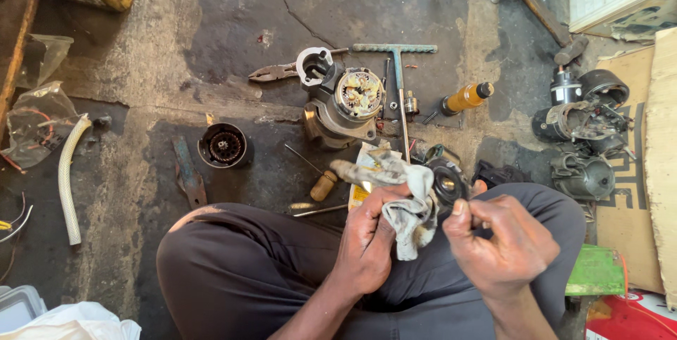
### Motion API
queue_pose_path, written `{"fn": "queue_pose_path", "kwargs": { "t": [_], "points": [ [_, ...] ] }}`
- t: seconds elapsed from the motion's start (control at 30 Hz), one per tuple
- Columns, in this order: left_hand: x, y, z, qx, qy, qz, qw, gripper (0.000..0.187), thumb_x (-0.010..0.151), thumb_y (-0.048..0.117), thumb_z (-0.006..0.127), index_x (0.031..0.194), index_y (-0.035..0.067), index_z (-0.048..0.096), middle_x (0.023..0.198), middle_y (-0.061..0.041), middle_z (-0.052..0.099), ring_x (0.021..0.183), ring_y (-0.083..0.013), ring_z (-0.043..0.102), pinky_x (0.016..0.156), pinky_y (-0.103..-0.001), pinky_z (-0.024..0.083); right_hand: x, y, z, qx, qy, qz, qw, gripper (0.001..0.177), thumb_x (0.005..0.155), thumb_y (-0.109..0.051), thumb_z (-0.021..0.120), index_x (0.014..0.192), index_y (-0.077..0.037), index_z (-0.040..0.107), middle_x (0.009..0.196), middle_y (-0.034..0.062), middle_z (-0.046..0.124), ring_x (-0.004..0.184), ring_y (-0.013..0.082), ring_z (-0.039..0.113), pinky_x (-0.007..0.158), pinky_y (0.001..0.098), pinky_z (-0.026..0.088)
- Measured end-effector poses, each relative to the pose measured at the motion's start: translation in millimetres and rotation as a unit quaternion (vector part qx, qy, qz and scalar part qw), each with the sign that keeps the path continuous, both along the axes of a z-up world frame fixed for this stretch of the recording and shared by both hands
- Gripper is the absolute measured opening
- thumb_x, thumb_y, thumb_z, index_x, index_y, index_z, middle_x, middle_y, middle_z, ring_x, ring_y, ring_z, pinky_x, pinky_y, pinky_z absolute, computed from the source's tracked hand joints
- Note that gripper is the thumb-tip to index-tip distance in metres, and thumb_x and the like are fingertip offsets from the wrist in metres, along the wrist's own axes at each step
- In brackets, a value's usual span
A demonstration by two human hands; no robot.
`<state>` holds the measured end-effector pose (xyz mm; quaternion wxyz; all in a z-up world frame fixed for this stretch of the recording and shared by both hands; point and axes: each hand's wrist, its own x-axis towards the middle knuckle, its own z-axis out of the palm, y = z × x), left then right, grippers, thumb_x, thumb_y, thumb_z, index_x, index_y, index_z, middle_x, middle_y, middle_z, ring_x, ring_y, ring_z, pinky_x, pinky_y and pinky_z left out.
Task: The person sits on the floor and works on a disassembled engine component. They apply grease from a pouch to the internal gears, then use a squeeze bottle to add oil. Finally, they wipe a separate metal part with a cloth.
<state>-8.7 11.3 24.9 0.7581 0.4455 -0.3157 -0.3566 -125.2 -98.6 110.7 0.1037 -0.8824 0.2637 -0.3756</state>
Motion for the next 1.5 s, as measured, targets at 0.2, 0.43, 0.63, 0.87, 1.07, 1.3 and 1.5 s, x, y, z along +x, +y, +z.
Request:
{"fn": "queue_pose_path", "kwargs": {
  "t": [0.2, 0.43, 0.63, 0.87, 1.07, 1.3, 1.5],
  "points": [
    [-6.7, -2.0, -8.8, -0.006, 0.177, -0.044, 0.983, 0.024, 0.115, 0.021, 0.050, 0.112, -0.002, 0.057, 0.112, -0.006, 0.066, 0.098, -0.0089, 0.053, 0.088, -0.026, 0.047, 4.1, 1.5, -8.3, -0.016, -0.005, 0.036, 0.999, 0.020, 0.092, -0.008, 0.076, 0.086, 0.004, 0.061, 0.068, 0.0113, 0.059, 0.060, 0.0194, 0.058, 0.055, 0.0287, 0.048],
    [-8.2, -7.3, -11.1, 0.001, 0.265, -0.058, 0.962, 0.032, 0.108, 0.017, 0.048, 0.131, -0.001, 0.058, 0.113, -0.001, 0.065, 0.104, -0.0073, 0.059, 0.094, -0.025, 0.048, 6.7, 1.7, -18.9, -0.029, 0.003, 0.027, 0.999, 0.020, 0.095, -0.006, 0.074, 0.084, 0.004, 0.060, 0.067, 0.0107, 0.057, 0.059, 0.0191, 0.056, 0.060, 0.0297, 0.054],
    [-5.3, -11.6, -11.6, 0.018, 0.355, -0.071, 0.932, 0.031, 0.106, 0.010, 0.046, 0.131, -0.003, 0.059, 0.114, -0.005, 0.069, 0.103, -0.0111, 0.063, 0.094, -0.028, 0.050, 7.7, -2.5, -29.5, -0.040, -0.011, 0.026, 0.999, 0.020, 0.096, -0.004, 0.074, 0.084, 0.004, 0.060, 0.067, 0.0102, 0.055, 0.060, 0.0190, 0.057, 0.061, 0.0301, 0.055],
    [-1.0, -14.0, -11.8, 0.047, 0.391, -0.082, 0.916, 0.032, 0.102, 0.008, 0.045, 0.129, -0.001, 0.060, 0.118, -0.007, 0.071, 0.107, -0.0119, 0.066, 0.097, -0.028, 0.051, 6.1, -6.1, -36.1, -0.036, 0.003, 0.000, 0.999, 0.019, 0.094, -0.001, 0.073, 0.082, 0.004, 0.060, 0.065, 0.0103, 0.054, 0.056, 0.0178, 0.054, 0.054, 0.0288, 0.049],
    [-4.0, -16.4, -16.3, 0.051, 0.390, -0.112, 0.913, 0.030, 0.106, 0.009, 0.046, 0.129, -0.001, 0.061, 0.115, -0.007, 0.071, 0.101, -0.0114, 0.067, 0.091, -0.027, 0.053, 7.2, -9.6, -39.2, -0.014, -0.004, -0.024, 1.000, 0.016, 0.096, -0.001, 0.076, 0.087, 0.004, 0.063, 0.068, 0.0094, 0.056, 0.058, 0.0152, 0.053, 0.056, 0.0264, 0.049],
    [0.4, -15.8, -21.4, 0.102, 0.385, -0.137, 0.907, 0.027, 0.108, 0.015, 0.046, 0.123, 0.002, 0.065, 0.099, -0.007, 0.073, 0.078, -0.0120, 0.067, 0.073, -0.028, 0.054, -1.6, -26.1, -44.4, 0.017, -0.014, -0.079, 0.997, 0.014, 0.094, 0.000, 0.078, 0.087, 0.005, 0.067, 0.069, 0.0085, 0.059, 0.058, 0.0118, 0.054, 0.054, 0.0242, 0.041],
    [31.8, -15.9, -38.8, 0.091, 0.364, 0.019, 0.927, 0.023, 0.110, 0.010, 0.047, 0.118, 0.000, 0.065, 0.098, -0.007, 0.071, 0.082, -0.0148, 0.067, 0.080, -0.030, 0.057, -16.3, -41.1, -54.9, 0.202, -0.131, -0.104, 0.965, 0.014, 0.105, 0.005, 0.071, 0.094, 0.010, 0.065, 0.074, 0.0075, 0.060, 0.062, 0.0056, 0.051, 0.055, 0.0188, 0.037]
  ]
}}
